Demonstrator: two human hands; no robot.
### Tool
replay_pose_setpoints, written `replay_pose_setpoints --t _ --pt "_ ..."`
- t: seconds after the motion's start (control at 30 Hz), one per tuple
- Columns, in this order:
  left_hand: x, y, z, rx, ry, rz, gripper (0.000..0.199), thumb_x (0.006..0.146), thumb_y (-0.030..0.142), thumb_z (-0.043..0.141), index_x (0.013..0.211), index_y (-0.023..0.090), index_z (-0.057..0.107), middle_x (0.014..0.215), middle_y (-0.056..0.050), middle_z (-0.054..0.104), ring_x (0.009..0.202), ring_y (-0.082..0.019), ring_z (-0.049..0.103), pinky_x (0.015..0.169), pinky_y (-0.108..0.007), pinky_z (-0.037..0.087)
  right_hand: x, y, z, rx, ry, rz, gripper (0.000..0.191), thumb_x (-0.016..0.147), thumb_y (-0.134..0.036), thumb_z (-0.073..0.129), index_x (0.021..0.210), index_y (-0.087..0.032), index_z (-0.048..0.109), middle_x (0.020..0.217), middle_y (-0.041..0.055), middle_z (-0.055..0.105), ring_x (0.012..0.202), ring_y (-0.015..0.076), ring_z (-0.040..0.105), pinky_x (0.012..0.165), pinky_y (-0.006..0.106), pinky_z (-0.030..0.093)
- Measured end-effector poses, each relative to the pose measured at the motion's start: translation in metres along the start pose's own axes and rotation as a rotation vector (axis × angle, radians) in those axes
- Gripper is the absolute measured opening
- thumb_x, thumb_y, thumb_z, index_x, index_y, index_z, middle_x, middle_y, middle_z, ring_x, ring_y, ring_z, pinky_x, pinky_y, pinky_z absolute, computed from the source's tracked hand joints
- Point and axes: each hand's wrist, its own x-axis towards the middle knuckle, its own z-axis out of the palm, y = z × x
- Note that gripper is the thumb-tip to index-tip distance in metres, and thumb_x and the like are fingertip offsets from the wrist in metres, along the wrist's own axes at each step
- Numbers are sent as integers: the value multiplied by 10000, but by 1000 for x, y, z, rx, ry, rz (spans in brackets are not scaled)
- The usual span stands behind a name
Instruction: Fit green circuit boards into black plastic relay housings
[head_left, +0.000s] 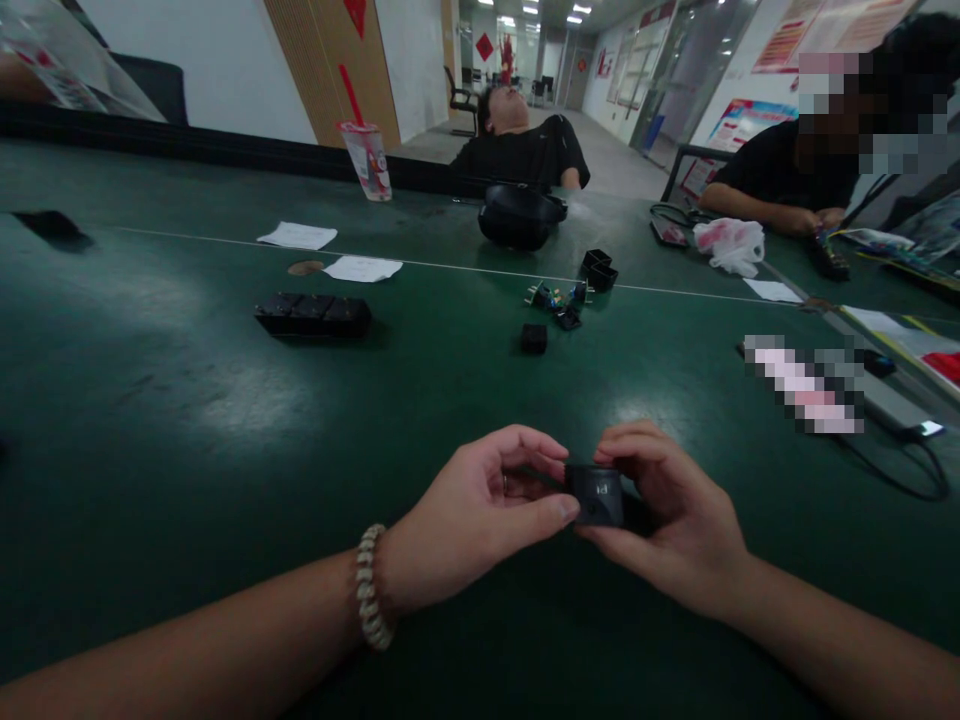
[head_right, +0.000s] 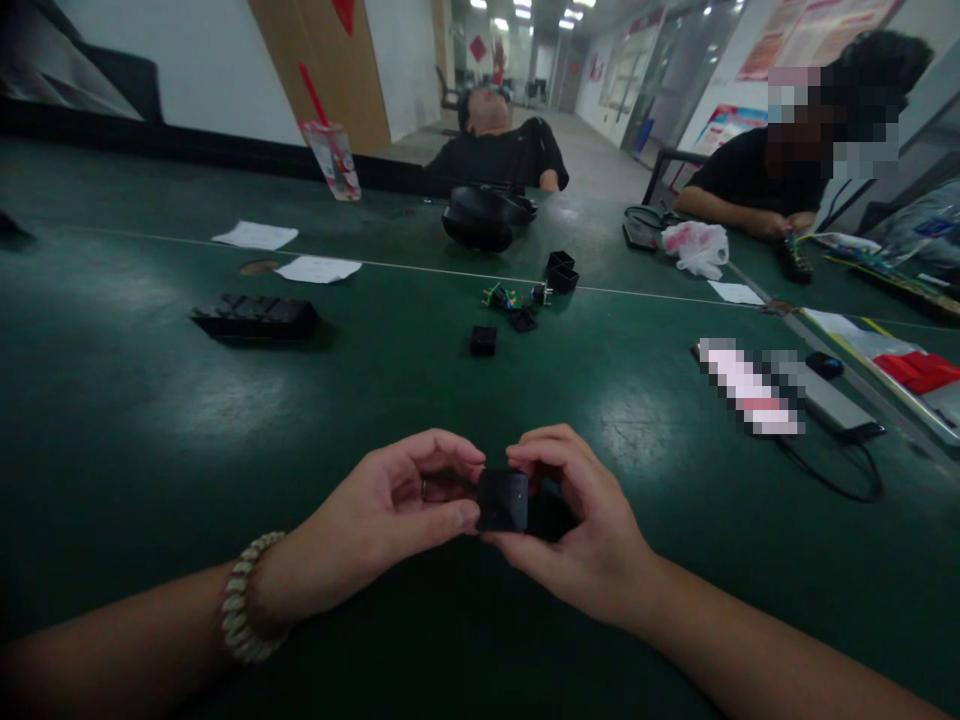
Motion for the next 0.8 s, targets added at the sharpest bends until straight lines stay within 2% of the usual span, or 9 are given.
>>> replay_pose_setpoints --t 0.2,0.5,0.8 --pt "1 1 0 -29 -4 -3 361 810 190 868 1113 174 672 1057 -43 757 874 -152 706 802 -325 563 -2 1 -1 29 -2 -7 535 851 -168 862 1310 -294 617 1148 59 615 1029 219 635 804 347 584" --pt "3 4 1 -67 22 41 289 812 146 857 1054 172 701 1041 -28 764 950 -167 714 872 -335 575 -3 2 -2 68 -30 40 575 853 -195 866 1354 -303 605 1244 76 583 1128 236 633 850 346 606" --pt "3 2 -1 -96 18 60 278 829 141 848 1065 153 701 1023 -36 767 897 -148 719 845 -312 593 -2 2 0 68 -30 58 532 892 -127 780 1356 -324 611 1312 91 588 1059 216 687 816 333 635"
